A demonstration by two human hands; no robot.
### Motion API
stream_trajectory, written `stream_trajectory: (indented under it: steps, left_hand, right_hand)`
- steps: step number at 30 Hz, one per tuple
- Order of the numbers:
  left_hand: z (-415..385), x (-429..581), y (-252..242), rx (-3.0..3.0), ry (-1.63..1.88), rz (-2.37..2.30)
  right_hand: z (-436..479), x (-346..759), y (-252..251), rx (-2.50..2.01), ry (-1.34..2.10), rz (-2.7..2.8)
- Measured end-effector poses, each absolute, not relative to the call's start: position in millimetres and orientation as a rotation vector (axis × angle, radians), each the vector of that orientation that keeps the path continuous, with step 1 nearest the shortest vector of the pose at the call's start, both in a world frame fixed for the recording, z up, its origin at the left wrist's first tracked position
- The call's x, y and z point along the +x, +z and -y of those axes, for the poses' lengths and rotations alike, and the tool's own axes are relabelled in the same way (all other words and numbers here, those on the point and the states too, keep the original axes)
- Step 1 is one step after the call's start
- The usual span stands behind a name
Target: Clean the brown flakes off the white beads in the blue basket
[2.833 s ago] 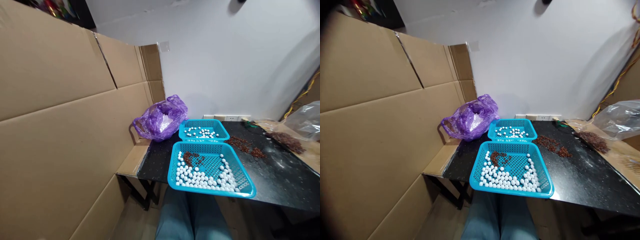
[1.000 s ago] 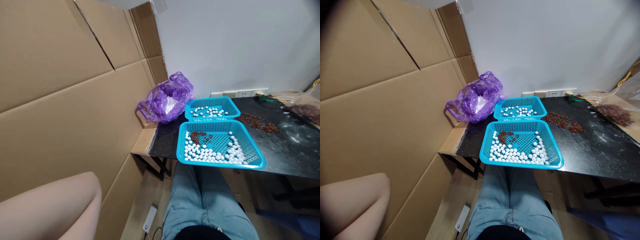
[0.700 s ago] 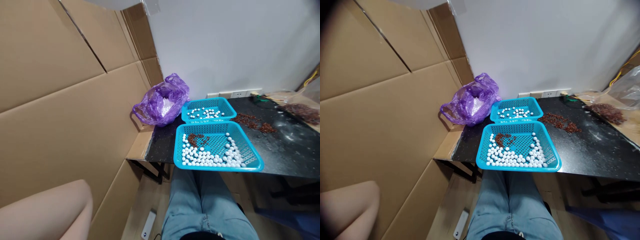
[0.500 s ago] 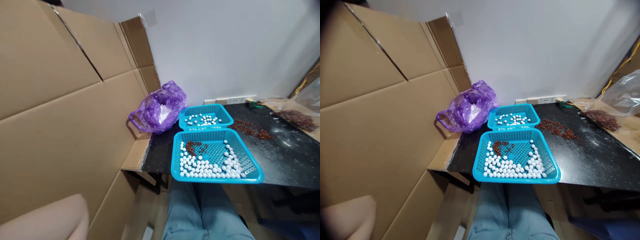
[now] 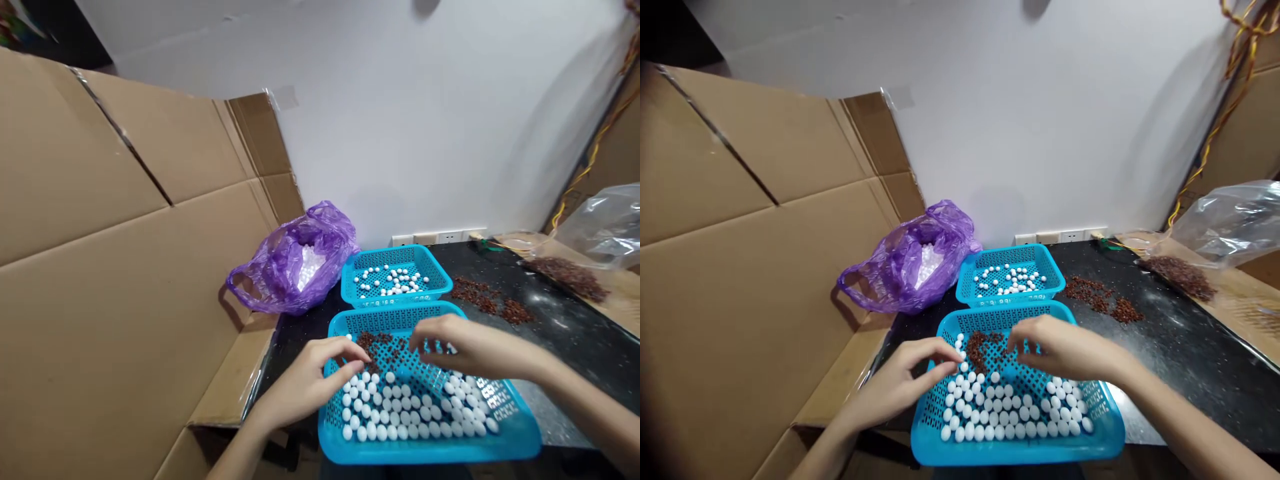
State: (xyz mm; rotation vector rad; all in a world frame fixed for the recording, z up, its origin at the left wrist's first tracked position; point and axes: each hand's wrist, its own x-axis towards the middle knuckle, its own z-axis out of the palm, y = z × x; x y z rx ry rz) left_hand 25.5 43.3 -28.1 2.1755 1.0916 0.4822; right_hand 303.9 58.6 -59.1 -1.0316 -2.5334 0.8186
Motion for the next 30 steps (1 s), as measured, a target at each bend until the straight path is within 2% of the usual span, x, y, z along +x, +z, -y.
stream_trajectory:
  steps: [5, 13, 24, 30]
  left_hand:
    - [-83, 48, -59, 2.497, 0.013, -0.983]
    - [-106, 47, -82, 2.504, -0.198, -0.854]
    - [-117, 48, -106, 2.455, -0.122, -0.747]
    - [-127, 56, -108, 2.185, -0.031, -0.690]
  right_hand:
    - [-97, 270, -93, -0.852, 0.855, 2.795]
    - [-118, 264, -118, -0.876, 0.917, 2.853]
    - [-122, 262, -121, -0.925, 1.038, 2.759]
    - [-123, 263, -116, -0.903, 0.982, 2.787]
